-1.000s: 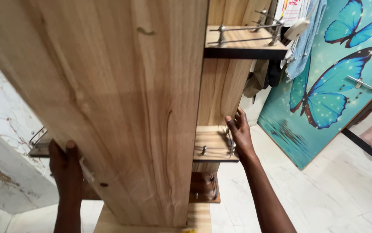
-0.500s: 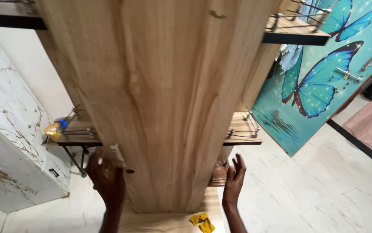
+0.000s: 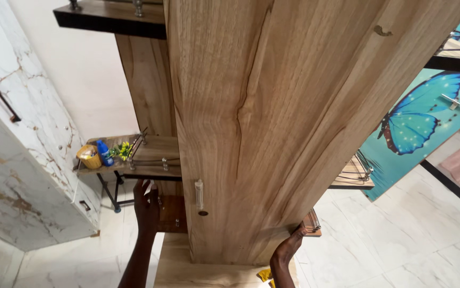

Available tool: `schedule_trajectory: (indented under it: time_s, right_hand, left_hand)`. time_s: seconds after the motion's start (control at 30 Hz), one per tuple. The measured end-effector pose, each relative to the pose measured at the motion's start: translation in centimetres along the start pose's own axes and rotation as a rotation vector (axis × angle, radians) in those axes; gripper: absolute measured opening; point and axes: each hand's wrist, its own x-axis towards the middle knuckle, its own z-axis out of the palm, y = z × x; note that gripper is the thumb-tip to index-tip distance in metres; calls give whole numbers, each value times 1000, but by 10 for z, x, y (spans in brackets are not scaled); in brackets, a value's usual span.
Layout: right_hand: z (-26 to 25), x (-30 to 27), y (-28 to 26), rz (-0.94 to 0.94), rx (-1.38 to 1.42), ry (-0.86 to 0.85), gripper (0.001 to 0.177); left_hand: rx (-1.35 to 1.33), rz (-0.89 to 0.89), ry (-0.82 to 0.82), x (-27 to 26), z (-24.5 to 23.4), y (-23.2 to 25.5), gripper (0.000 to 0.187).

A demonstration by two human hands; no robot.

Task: The person is assembling a wooden wardrobe or cabinet. They are holding a large wooden panel and attempting to align it with the main frame of the furniture, which has metal shelf supports attached. The person repeatedly adjusts the panel's position, trying to fit it into place.

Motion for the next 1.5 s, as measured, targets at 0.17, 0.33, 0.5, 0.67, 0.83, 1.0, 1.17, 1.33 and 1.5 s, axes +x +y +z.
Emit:
schedule_trajectory:
  time_s: [0.17, 0.33, 0.5, 0.67, 0.83, 1.0, 1.17, 1.33, 1.5]
  right_hand:
    - [15, 8, 7, 14, 41, 122, 91]
    - [31, 20, 14, 51, 201, 175, 90]
    - [40, 23, 19, 125, 253, 275, 88]
    - [37, 21, -9, -47, 213, 231, 80]
    - [4, 34, -123, -575, -15, 325, 51]
    - [10, 72, -262, -961, -28, 178, 41]
    - [63, 84, -318, -1099, -103, 8, 49]
    - [88, 75, -303, -717, -290, 67, 66]
    - [87, 79, -280, -912, -338, 152, 64]
  left_hand:
    - [84, -61, -91, 61, 2, -50, 38]
    - [-34, -114, -120, 101, -3, -88, 40]
    - [-68, -118, -29, 111, -26, -93, 35]
    - [-27, 136, 156, 96, -41, -73, 29]
    - [140, 733, 415, 72, -53, 6, 23]
    - [-390, 382, 406, 97, -43, 127, 16]
    - [41, 702, 199, 168, 16, 214, 33]
    - [319, 545, 7, 186, 59, 248, 42]
    - [71, 350, -171, 189, 67, 244, 54]
